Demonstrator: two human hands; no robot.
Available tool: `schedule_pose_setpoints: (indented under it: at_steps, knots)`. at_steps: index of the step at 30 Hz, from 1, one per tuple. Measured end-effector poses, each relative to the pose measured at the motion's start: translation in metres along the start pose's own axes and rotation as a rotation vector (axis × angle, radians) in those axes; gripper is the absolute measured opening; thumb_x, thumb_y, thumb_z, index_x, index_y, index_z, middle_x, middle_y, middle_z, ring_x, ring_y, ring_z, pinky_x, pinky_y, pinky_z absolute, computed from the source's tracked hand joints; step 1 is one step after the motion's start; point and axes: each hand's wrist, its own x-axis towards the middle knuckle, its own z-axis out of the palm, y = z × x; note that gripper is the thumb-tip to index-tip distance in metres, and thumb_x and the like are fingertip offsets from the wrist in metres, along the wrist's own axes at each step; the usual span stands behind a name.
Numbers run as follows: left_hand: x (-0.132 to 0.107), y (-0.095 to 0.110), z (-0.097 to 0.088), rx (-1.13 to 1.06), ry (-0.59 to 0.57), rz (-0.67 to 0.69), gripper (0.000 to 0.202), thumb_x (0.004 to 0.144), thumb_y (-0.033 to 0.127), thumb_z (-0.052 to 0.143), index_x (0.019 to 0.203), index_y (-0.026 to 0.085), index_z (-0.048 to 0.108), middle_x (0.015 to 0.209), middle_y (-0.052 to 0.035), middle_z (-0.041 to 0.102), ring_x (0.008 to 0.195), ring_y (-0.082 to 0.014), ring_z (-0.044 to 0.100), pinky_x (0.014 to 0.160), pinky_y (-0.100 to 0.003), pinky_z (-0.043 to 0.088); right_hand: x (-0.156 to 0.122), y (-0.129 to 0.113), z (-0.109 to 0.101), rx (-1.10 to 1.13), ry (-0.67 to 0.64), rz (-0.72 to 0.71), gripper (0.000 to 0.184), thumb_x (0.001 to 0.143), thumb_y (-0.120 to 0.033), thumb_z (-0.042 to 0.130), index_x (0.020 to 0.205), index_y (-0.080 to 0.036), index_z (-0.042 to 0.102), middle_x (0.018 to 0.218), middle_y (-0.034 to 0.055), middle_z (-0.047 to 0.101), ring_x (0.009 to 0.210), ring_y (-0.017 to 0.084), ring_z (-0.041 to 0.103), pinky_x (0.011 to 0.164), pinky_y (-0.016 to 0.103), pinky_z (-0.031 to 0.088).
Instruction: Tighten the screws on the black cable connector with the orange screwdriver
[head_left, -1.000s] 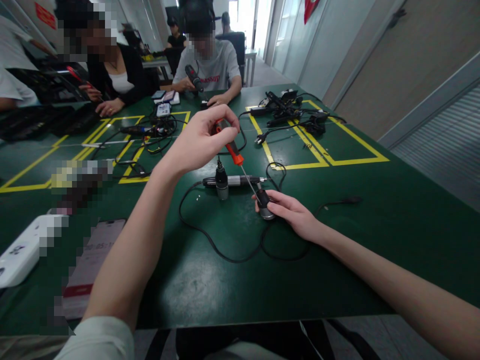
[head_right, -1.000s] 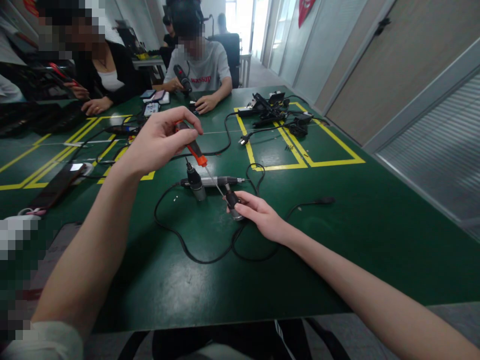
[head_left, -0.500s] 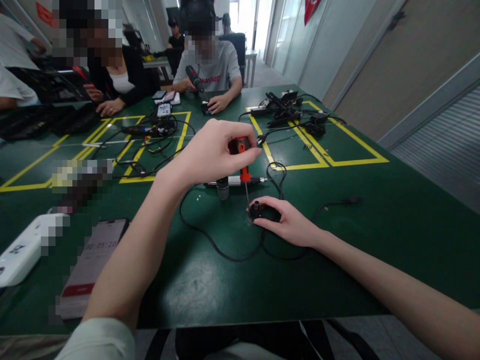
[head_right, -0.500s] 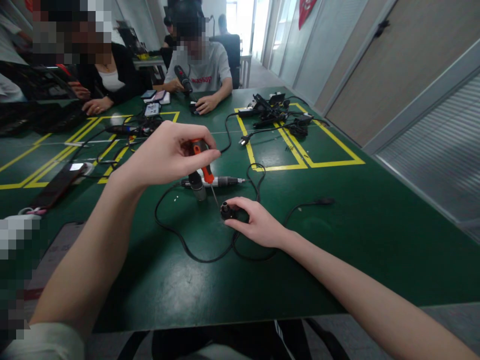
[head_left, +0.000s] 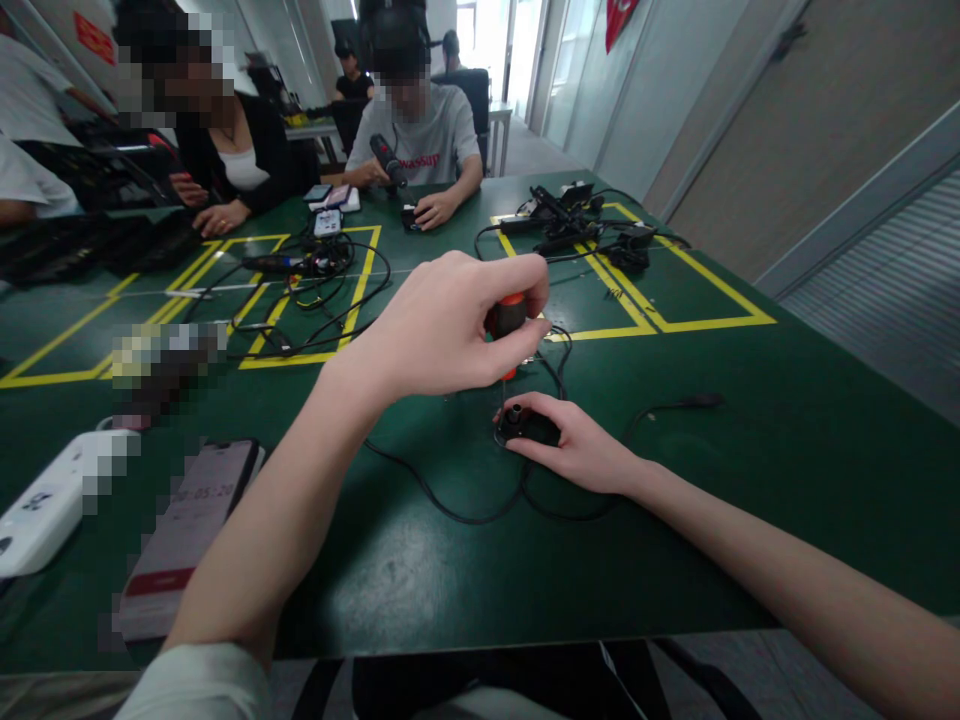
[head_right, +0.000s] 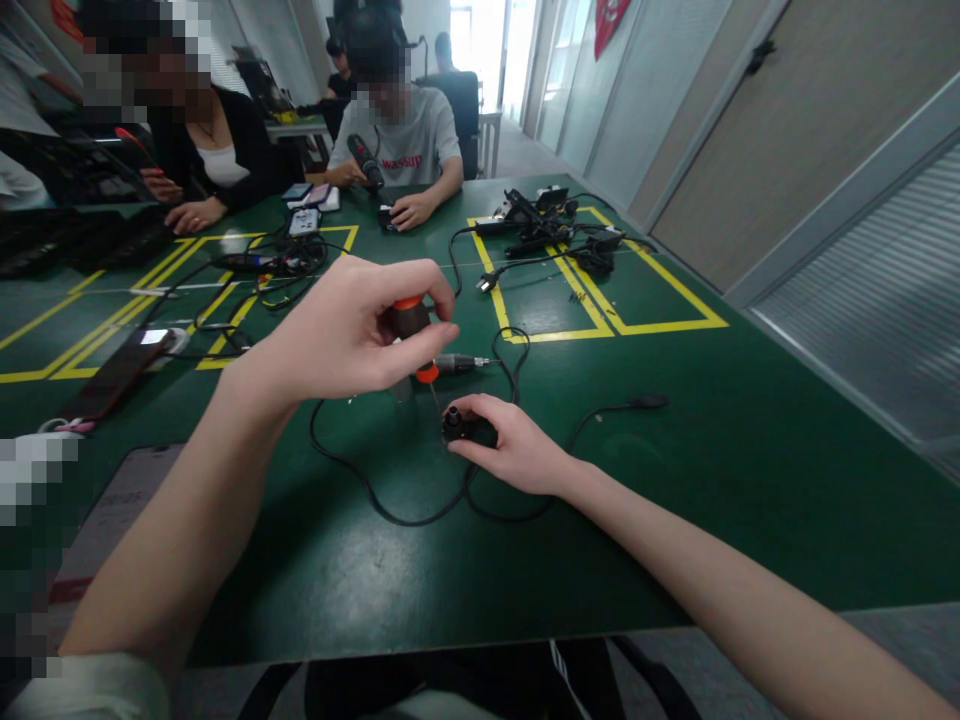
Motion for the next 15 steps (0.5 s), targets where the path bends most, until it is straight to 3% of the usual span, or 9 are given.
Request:
schedule_pose_setpoints:
  at_steps: [3,9,15]
  knots:
    - [-0.0001,-0.0013,0.0019,0.031,0.022,0.009,0.017,0.090,0.033,0.058,0.079,0.021,0.061,0.064,0.0016,0.062,0.060,-0.0132,0.055,0.059,-0.027,0.033,-0.0003,0.0008,0.0004,0.002,0.003,0.001,0.027,0.091,-0.027,0.073,0.117,-0.021,0.068,0.116,0.0107,0.079,0.106,0.028,0.076,0.099,0.046,0.061]
    - [-0.0004,0.0031,0.0050,0.063,0.036,0.059,0.010,0.084,0.023,0.053,0.081,0.020,0.062,0.065,0.0008,0.064,0.059,-0.0142,0.055,0.058,-0.028,0.033,0.0003,0.0022,0.0027,0.013,0.002,-0.002,0.028,0.091,-0.028,0.072,0.117,-0.022,0.067,0.115,0.0096,0.080,0.106,0.028,0.077,0.099,0.047,0.061]
    - [-0.0013,0.0053,0.0071,0.101,0.078,0.108,0.017,0.093,0.034,0.055,0.082,0.021,0.061,0.062,0.0031,0.059,0.059,-0.0133,0.057,0.059,-0.027,0.034,0.0001,0.0030,0.0015,0.009,0.003,0.002,0.026,0.091,-0.028,0.073,0.116,-0.021,0.069,0.114,0.0096,0.080,0.106,0.028,0.076,0.098,0.046,0.062]
